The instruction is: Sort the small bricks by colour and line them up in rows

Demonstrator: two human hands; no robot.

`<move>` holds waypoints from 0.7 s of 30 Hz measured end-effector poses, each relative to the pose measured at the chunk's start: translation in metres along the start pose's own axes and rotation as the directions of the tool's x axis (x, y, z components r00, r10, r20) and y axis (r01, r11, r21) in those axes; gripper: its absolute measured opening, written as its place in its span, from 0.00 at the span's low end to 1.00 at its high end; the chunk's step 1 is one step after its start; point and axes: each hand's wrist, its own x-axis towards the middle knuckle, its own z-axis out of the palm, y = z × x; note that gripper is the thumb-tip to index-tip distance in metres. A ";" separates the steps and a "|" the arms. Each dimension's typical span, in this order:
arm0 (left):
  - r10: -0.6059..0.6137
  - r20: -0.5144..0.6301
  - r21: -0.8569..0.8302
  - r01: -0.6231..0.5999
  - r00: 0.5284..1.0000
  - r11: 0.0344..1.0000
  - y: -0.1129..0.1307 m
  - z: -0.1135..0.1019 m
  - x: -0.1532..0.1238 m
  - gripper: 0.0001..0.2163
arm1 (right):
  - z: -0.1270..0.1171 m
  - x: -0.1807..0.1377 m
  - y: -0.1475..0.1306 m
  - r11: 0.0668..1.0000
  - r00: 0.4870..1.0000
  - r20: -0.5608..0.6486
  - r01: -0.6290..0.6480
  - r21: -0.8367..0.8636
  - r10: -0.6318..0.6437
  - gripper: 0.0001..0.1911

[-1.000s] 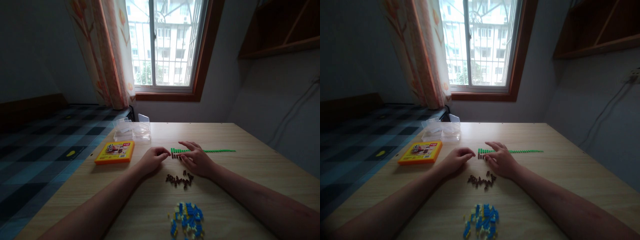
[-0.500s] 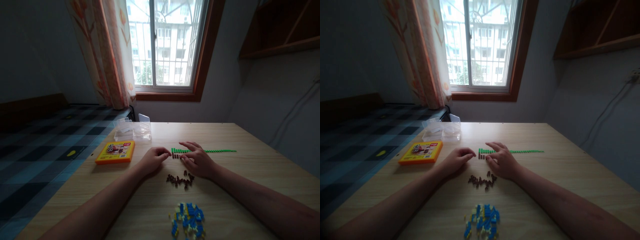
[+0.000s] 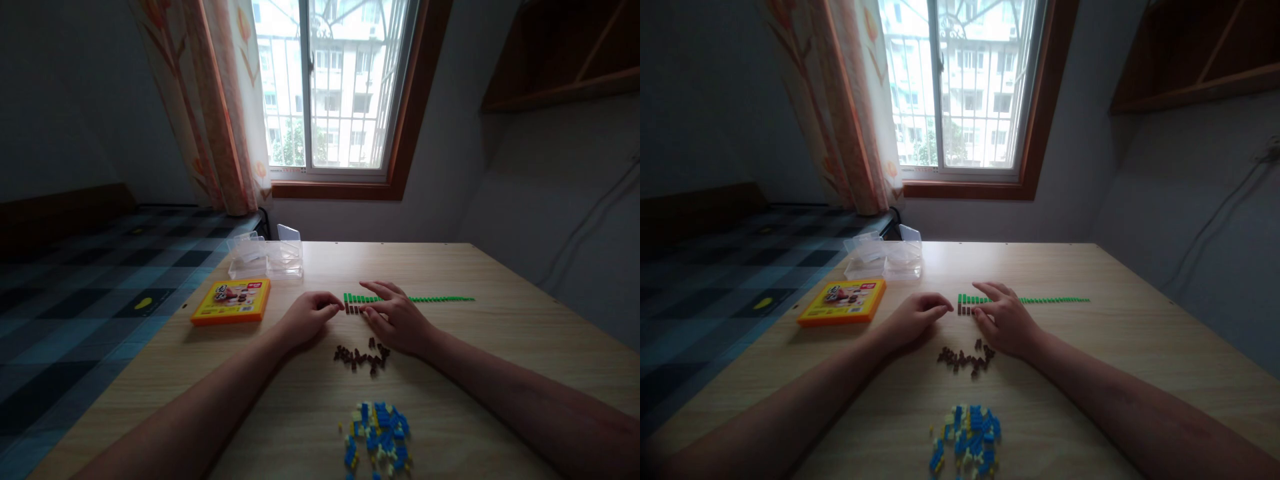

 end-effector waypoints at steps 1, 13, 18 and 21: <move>0.002 -0.002 0.001 -0.002 1.000 1.000 0.000 0.000 0.000 0.10 | 0.000 0.000 0.000 1.000 1.000 -0.001 -0.001 0.001 0.001 0.13; 0.013 -0.012 0.014 -0.013 1.000 1.000 -0.001 0.001 0.000 0.10 | 0.000 0.000 0.001 1.000 1.000 0.004 0.013 0.019 -0.013 0.13; 0.020 -0.007 0.030 -0.020 1.000 0.999 -0.001 0.001 0.000 0.10 | -0.001 0.000 0.001 1.000 1.000 -0.012 -0.003 0.018 0.003 0.14; 0.020 -0.008 0.026 -0.020 1.000 0.999 -0.001 0.000 0.000 0.10 | -0.001 0.001 0.000 1.000 1.000 -0.007 0.003 0.007 -0.003 0.14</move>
